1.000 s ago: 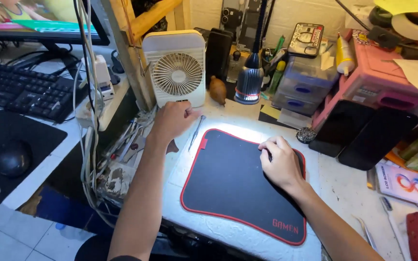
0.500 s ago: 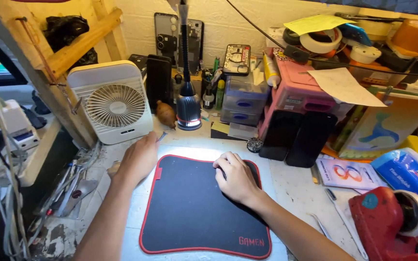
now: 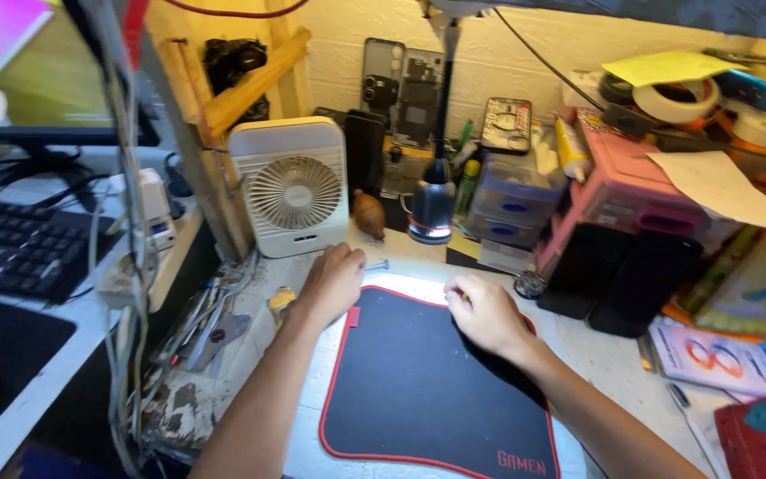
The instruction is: A person is seen testing a new screen on a mobile phone and then proceeding to disassemble the device on a repair bench.
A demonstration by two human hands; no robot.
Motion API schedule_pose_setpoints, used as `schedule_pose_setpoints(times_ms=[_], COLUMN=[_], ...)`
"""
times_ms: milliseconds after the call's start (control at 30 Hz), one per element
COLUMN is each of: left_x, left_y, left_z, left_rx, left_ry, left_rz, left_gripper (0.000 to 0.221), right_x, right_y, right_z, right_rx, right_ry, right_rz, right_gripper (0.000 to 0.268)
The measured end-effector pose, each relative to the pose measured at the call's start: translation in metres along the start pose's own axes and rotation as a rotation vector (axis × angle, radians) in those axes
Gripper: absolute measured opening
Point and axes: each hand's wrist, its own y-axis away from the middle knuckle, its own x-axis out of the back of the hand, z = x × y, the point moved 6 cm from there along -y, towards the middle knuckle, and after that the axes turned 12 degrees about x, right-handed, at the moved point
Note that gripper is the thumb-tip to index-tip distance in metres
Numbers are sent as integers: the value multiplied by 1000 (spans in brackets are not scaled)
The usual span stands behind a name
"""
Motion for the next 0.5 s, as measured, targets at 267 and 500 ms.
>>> schedule_pose_setpoints(times_ms=[267,500], left_x=[1,12], left_y=[2,5], left_z=[7,20], left_rx=[84,93], left_ry=[-49,-17], left_rz=[15,87], left_gripper=[18,29], right_x=[-29,-13], right_y=[-232,-255], right_z=[53,-50], right_rx=[297,638], right_ry=[121,846], right_rz=[96,492], right_gripper=[22,82])
